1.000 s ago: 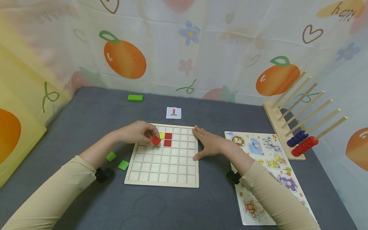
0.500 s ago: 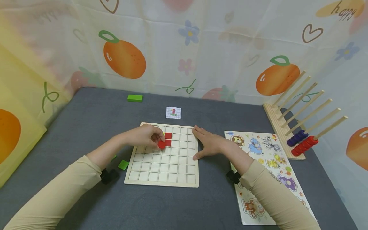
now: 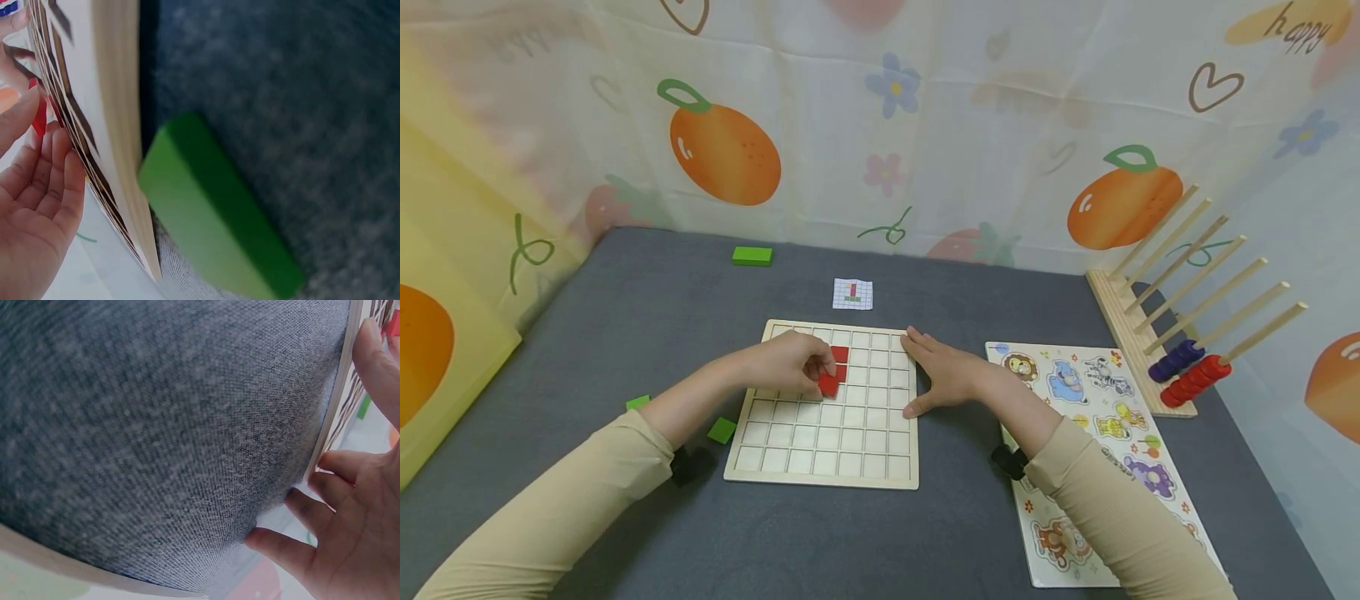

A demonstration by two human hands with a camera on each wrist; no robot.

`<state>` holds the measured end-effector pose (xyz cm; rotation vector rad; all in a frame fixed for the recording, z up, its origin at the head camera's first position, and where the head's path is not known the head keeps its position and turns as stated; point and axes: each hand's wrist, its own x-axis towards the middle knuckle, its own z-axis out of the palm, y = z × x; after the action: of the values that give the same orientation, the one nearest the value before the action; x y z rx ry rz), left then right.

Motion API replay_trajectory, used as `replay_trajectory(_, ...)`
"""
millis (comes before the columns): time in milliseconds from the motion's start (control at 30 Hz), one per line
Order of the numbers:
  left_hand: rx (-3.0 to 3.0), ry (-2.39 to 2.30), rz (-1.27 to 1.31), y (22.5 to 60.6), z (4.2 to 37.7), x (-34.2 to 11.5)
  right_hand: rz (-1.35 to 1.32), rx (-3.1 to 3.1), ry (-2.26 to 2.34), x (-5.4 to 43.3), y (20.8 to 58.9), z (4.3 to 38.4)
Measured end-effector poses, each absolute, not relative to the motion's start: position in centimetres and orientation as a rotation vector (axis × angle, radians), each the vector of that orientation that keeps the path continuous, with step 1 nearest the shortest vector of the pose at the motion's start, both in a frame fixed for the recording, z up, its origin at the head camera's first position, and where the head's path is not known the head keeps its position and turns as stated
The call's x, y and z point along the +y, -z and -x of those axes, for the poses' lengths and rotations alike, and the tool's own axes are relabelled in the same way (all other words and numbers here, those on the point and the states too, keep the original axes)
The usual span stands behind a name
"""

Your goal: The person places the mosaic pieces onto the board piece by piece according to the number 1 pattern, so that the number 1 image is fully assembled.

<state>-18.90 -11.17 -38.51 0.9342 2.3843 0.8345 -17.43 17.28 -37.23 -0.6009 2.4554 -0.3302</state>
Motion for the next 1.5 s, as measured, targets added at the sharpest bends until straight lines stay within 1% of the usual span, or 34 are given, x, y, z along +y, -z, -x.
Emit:
replay_trajectory(767, 2.467, -0.682, -0.964, 38.5, 18.3, -10.1, 0.604, 2.460, 0.313, 17.2, 37.1, 17.4)
replay_trajectory(1500, 2.453, -0.682, -0.974, 38.4, 18.4, -10.3, 0.608, 2.459, 0.329, 17.4, 37.2, 17.3)
